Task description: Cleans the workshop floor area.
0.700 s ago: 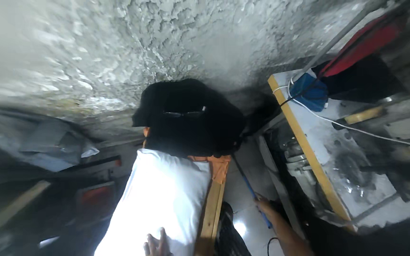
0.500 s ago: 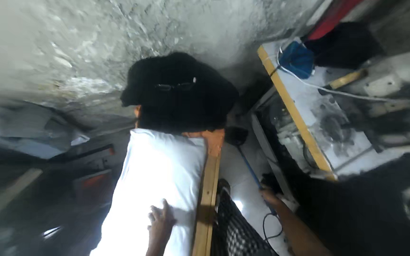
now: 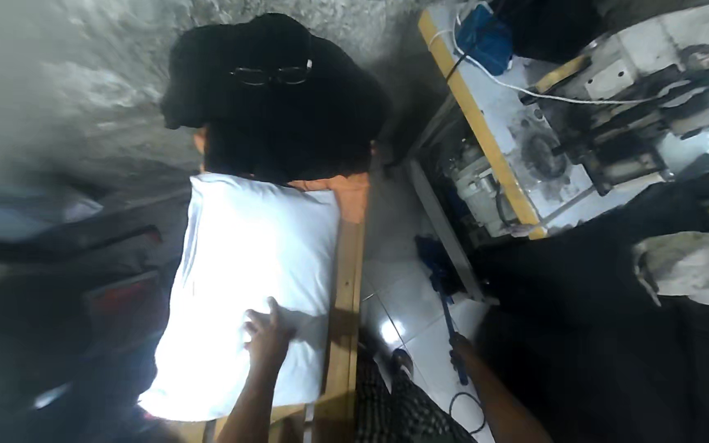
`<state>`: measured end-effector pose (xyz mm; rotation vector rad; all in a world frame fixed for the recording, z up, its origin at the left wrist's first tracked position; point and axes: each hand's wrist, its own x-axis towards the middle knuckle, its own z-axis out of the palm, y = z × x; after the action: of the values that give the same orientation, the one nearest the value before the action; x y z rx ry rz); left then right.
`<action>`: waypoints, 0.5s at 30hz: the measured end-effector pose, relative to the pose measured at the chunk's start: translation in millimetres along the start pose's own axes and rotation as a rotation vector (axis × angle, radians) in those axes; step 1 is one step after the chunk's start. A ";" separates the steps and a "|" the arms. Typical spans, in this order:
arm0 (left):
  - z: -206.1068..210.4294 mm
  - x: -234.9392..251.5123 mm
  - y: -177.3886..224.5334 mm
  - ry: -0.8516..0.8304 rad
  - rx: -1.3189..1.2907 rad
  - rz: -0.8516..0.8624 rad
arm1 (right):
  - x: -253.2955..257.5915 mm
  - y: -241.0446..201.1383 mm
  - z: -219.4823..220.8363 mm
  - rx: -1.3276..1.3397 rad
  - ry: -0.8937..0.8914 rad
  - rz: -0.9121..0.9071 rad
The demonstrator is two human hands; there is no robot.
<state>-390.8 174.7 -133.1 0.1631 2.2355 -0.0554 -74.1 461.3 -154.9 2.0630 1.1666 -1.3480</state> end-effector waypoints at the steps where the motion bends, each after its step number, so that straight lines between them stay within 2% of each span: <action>1: -0.2 -0.1 0.1 -0.008 0.010 -0.004 | -2.7 3.3 0.1 0.044 -0.011 0.009; 5: 1.3 2.3 1.3 -0.029 0.043 -0.019 | -19.9 19.2 -8.9 0.154 -0.099 0.070; 10: 0.8 1.4 3.0 -0.029 0.045 -0.027 | -65.6 58.5 -33.3 0.021 -0.200 0.138; 15: 1.5 2.1 2.0 -0.031 0.072 -0.025 | -151.5 65.2 -90.3 -0.082 -0.157 0.005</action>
<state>-390.7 176.8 -135.6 0.1720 2.2058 -0.1508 1.0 424.9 13.6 1.8656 1.1288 -1.4083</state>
